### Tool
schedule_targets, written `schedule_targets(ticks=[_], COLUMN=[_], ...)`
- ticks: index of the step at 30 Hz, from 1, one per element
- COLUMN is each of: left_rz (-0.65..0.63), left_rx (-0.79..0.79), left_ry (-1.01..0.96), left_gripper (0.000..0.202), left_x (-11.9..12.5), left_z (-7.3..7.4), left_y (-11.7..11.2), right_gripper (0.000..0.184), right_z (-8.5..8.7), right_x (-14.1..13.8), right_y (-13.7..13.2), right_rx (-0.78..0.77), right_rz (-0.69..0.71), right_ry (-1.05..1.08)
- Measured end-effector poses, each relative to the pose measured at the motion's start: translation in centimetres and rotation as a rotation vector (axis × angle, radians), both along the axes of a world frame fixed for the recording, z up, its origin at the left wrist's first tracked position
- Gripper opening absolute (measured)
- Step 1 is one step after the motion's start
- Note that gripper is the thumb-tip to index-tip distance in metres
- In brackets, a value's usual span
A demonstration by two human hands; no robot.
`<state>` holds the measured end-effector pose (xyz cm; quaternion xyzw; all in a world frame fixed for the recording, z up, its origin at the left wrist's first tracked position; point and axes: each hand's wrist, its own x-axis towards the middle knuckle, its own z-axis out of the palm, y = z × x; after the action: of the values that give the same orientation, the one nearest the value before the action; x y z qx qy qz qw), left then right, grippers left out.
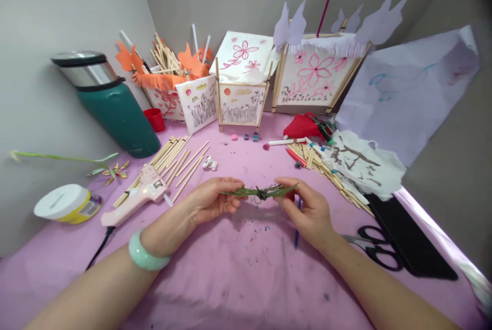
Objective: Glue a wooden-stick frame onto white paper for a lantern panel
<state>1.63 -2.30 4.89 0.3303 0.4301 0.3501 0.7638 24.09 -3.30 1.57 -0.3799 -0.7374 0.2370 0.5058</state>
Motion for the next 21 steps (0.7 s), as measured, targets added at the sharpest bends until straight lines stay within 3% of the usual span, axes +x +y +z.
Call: schedule_targets(ticks=[2,8,11,16,21], left_rz=[-0.044,-0.069,-0.039,0.012,0.049], left_rx=[-0.062,-0.040,-0.017,0.041,0.113], left_ry=[-0.060,-0.050,0.031,0.278,0.431], left_gripper=[0.007,0.017,0.018,0.010,0.024], left_x=[-0.2,-0.2,0.2,0.4,0.4], left_z=[-0.7,-1.5,-1.1,-0.3,0.2], left_y=[0.2,0.3,0.2,0.0,0.0], right_gripper=[0.006,0.029,0.037,0.052,0.054], right_z=[0.2,0.4,0.3,-0.3,-0.4], right_x=[0.0,-0.2,-0.3,0.0,0.5], right_y=[0.0,0.4,0.6,0.6,0.7], right_rx=[-0.032,-0.359,-0.420,-0.298,-0.182], right_rz=[-0.036,-0.134,-0.159,-0.273,-0.385], right_ry=[-0.042,0.092,0.057,-0.228,-0.379])
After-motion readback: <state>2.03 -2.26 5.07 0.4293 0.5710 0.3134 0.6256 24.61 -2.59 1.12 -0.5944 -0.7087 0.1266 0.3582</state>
